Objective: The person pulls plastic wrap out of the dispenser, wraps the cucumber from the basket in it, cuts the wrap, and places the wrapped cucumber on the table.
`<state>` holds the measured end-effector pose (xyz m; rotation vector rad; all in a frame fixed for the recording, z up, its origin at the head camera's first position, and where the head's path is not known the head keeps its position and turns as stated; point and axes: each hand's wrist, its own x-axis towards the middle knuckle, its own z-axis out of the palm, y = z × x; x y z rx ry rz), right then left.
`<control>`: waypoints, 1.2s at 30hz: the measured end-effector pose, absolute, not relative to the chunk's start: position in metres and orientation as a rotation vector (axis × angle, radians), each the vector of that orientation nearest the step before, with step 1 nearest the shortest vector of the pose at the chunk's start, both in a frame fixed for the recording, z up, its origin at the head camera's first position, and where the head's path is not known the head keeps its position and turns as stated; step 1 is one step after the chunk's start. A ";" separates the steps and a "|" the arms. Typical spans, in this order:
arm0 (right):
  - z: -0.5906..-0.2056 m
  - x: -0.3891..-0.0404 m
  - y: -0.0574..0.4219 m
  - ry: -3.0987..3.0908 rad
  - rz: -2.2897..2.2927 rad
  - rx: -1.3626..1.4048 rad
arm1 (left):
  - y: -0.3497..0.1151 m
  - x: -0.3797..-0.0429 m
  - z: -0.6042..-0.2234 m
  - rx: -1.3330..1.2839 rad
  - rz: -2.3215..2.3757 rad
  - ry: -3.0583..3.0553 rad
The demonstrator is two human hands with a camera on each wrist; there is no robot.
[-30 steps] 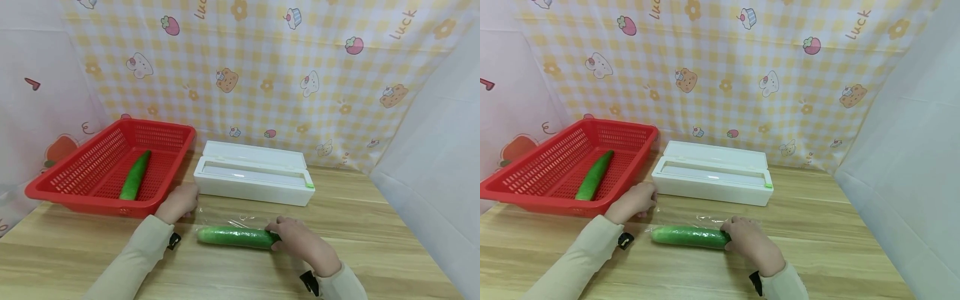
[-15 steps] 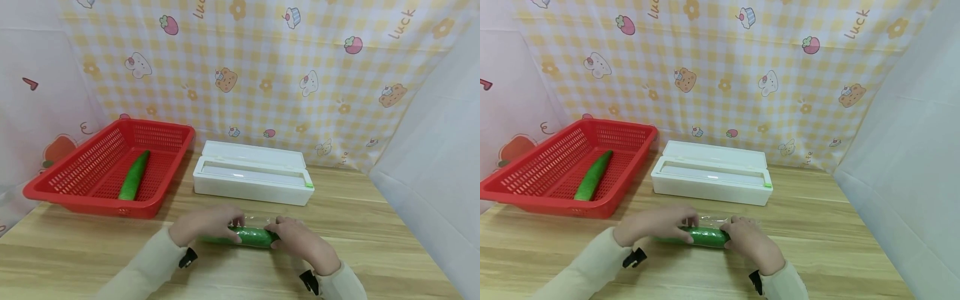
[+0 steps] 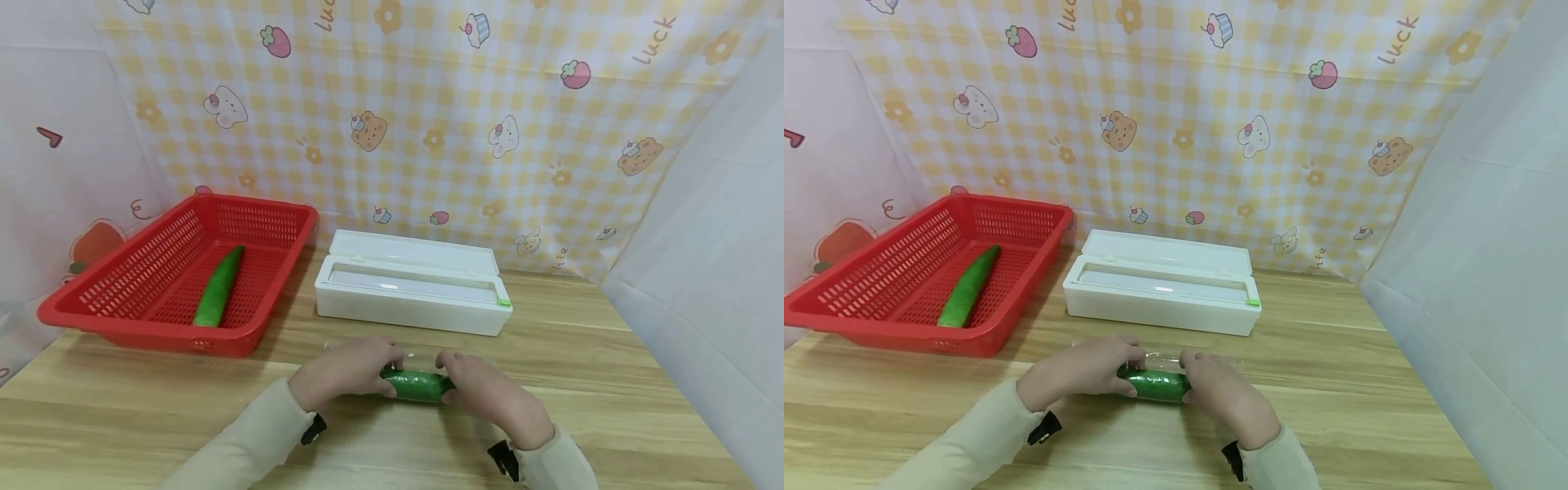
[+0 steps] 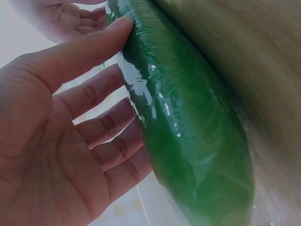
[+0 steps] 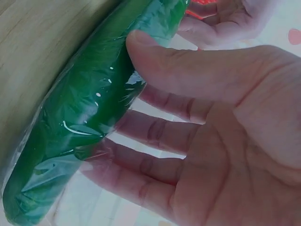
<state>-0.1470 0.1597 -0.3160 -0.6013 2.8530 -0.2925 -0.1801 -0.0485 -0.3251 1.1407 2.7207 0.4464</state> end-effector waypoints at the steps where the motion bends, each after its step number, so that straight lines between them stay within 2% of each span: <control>1: -0.316 -0.147 0.160 2.859 -0.314 -0.588 | -0.049 -0.180 -0.325 1.141 0.455 2.718; 7: -0.313 -0.143 0.156 2.937 -0.217 -0.549 | -0.050 -0.182 -0.326 1.124 0.484 2.706; 16: -0.317 -0.133 0.137 3.042 0.061 -0.806 | -0.050 -0.184 -0.325 1.112 0.478 2.679; 23: -0.332 -0.130 0.122 3.143 0.374 -0.714 | -0.051 -0.185 -0.328 1.136 0.464 2.671; 28: -0.335 -0.130 0.119 3.154 0.340 -0.653 | -0.050 -0.186 -0.330 1.116 0.428 2.717; 36: -0.342 -0.141 0.127 3.192 0.377 -0.784 | -0.047 -0.189 -0.336 1.140 0.462 2.826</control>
